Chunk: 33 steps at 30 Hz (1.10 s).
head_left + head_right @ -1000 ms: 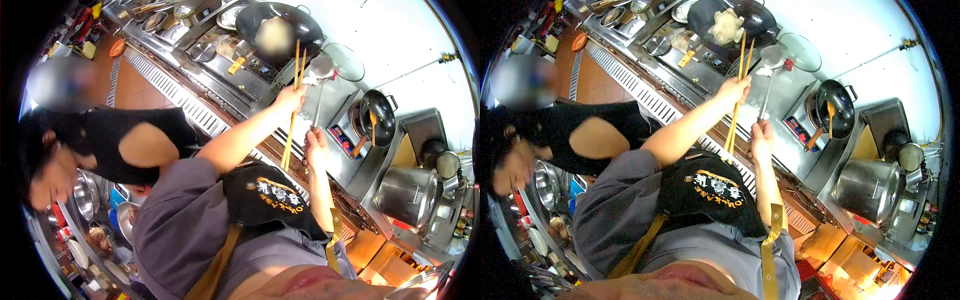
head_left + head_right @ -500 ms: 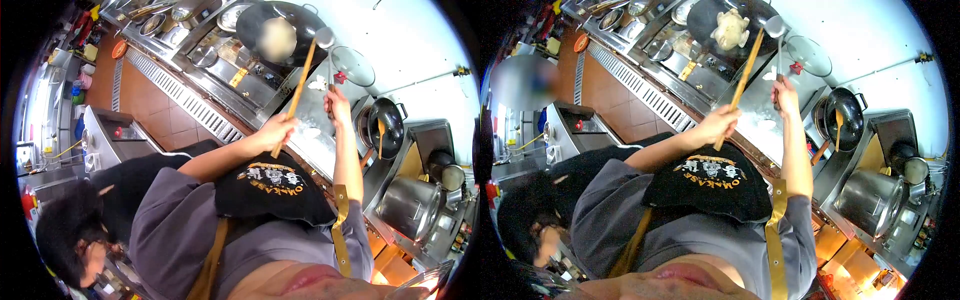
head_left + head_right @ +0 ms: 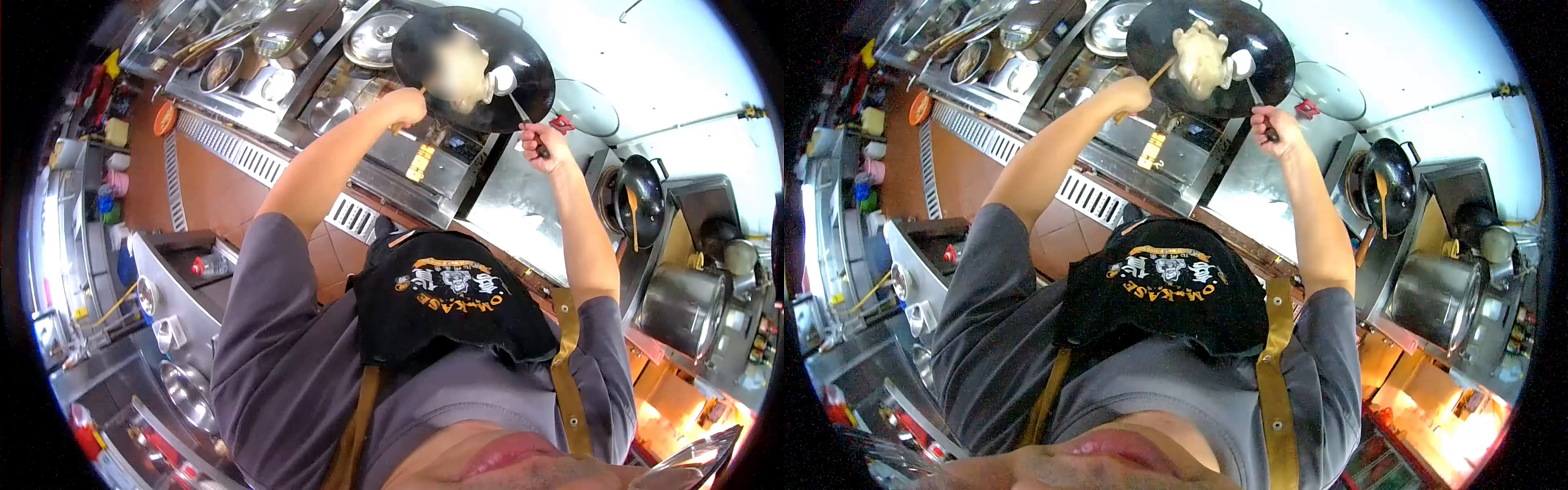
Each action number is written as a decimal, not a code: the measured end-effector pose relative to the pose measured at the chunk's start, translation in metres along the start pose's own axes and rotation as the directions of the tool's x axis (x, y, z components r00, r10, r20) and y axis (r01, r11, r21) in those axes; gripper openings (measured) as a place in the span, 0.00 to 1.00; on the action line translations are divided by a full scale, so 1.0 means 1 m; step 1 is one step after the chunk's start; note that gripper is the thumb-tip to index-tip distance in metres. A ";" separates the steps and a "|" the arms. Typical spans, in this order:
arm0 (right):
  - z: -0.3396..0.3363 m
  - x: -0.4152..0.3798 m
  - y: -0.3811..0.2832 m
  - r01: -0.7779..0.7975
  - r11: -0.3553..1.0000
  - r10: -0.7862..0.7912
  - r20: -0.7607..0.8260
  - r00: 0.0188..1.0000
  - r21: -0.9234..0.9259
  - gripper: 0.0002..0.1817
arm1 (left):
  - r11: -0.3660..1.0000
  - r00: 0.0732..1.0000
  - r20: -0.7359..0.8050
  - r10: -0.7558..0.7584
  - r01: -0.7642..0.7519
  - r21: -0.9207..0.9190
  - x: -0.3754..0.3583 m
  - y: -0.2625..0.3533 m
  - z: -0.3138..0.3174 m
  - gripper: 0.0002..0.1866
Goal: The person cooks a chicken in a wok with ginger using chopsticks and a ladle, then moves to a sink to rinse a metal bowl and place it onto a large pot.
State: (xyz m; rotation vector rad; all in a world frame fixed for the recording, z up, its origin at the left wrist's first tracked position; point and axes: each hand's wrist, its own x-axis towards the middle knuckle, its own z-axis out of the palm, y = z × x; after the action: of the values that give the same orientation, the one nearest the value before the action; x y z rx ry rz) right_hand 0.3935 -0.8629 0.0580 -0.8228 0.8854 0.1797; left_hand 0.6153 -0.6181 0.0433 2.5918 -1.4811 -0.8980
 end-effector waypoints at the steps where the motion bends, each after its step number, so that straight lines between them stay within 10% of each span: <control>1: 0.013 -0.005 0.003 0.024 1.000 -0.024 0.017 1.000 -0.003 0.09 | 1.000 1.000 0.000 0.018 -0.018 0.005 -0.003 0.000 -0.008 0.13; 4: 0.029 -0.009 0.011 0.029 0.996 -0.032 0.029 0.999 0.078 0.09 | 0.904 0.995 0.000 -0.099 0.090 -0.417 0.000 -0.009 -0.009 0.12; 20: 0.016 -0.011 -0.003 0.038 0.988 -0.069 -0.201 0.977 -0.152 0.08 | 0.697 0.970 0.204 0.129 0.058 -0.715 0.045 -0.033 0.002 0.07; 28: 0.025 -0.046 -0.021 0.040 0.974 -0.076 -0.155 0.985 -0.224 0.10 | -0.299 0.937 0.230 0.264 0.307 -0.904 0.030 -0.004 0.021 0.02; 33: 0.031 -0.060 -0.021 0.047 0.948 -0.093 -0.133 0.987 -0.316 0.10 | -0.372 0.950 0.210 0.230 0.286 -0.883 0.026 0.003 0.038 0.01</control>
State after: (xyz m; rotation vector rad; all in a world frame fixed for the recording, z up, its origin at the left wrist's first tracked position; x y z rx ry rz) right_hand 0.3834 -0.8444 0.1256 -1.1734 0.9782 0.2014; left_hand 0.6041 -0.6308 0.0002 0.9338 0.0048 -1.5636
